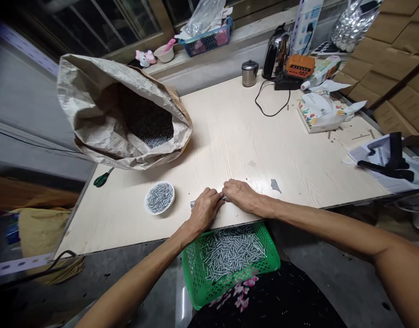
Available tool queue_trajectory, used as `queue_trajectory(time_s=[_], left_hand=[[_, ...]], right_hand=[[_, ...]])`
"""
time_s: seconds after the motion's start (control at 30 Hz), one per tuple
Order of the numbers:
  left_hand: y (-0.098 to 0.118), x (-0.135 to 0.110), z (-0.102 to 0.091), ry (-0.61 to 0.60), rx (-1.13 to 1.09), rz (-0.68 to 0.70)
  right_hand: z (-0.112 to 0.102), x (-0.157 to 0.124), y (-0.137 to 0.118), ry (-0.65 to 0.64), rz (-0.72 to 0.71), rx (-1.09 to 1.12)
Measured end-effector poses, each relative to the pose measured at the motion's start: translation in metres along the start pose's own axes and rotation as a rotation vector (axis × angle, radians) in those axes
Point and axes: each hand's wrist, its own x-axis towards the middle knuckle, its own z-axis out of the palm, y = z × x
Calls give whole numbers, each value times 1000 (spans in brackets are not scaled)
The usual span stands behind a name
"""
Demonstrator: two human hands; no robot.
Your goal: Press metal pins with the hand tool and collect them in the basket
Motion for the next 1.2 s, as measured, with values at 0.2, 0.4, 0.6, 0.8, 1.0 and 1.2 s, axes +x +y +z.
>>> queue_trajectory(time_s=[0.2,0.4,0.6,0.8,1.0,1.2], left_hand=[[-10,-39,-23,311,-213,-153],[-23,-90,-38,328,-324,-513],[-29,-99,-28,282,-379,-643],[-28,-97,-26,234,-386,-665],[-31,-90,-14,244,-397,-556],[-29,-74,-4,196,-316,-390]], right_hand=[[-24,-10,-5,72,-60,16],[-8,-17,-24,69,-62,52],[4,-8,-28,136,-118,-8],[5,-5,-20,102,-32,65],[0,-11,-10,161,-16,341],[-5,-19,10,223,109,368]])
